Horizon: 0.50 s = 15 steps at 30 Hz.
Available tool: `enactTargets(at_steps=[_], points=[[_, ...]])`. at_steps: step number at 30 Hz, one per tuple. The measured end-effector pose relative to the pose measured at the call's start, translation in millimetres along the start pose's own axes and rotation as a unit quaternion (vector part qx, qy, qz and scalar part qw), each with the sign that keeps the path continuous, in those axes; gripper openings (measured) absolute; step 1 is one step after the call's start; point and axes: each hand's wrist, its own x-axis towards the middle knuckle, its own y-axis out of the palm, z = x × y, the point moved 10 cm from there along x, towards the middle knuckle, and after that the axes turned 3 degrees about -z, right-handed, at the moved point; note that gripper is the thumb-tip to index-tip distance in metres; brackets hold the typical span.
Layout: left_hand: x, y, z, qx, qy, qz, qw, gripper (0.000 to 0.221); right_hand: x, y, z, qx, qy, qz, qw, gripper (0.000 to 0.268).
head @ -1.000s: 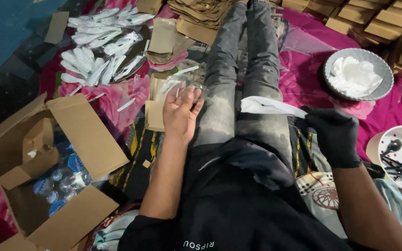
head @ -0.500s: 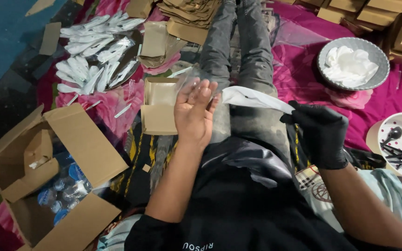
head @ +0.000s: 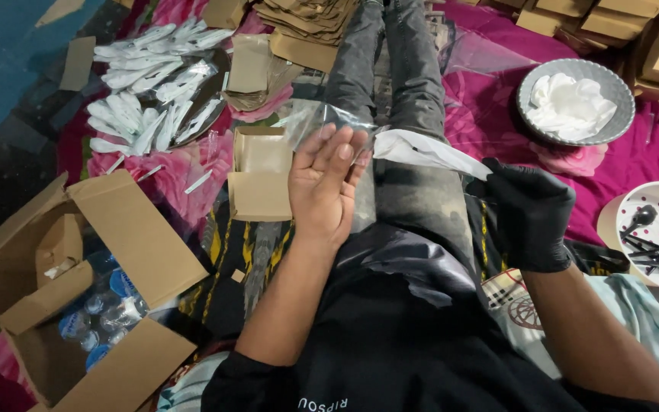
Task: Folding a cardboard box and then assembling a cutlery kit by placing a napkin and a plastic spoon into a plastic bag and sealing it.
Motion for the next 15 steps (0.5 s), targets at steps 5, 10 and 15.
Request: enactTargets(at_steps=[5, 10, 15], points=[[-1, 4, 3, -0.003, -0.006, 0.018, 1.0, 0.035, 4, -5, 1, -0.086, -0.063, 0.004, 0.994, 0.02], [-3, 7, 4, 0.011, -0.006, 0.015, 1.0, 0.034, 4, -5, 0, -0.056, -0.049, 0.002, 0.997, 0.019], [-4, 6, 7, 0.02, -0.011, 0.003, 1.0, 0.036, 1, 3, 8, -0.056, -0.055, 0.01, 0.997, 0.019]])
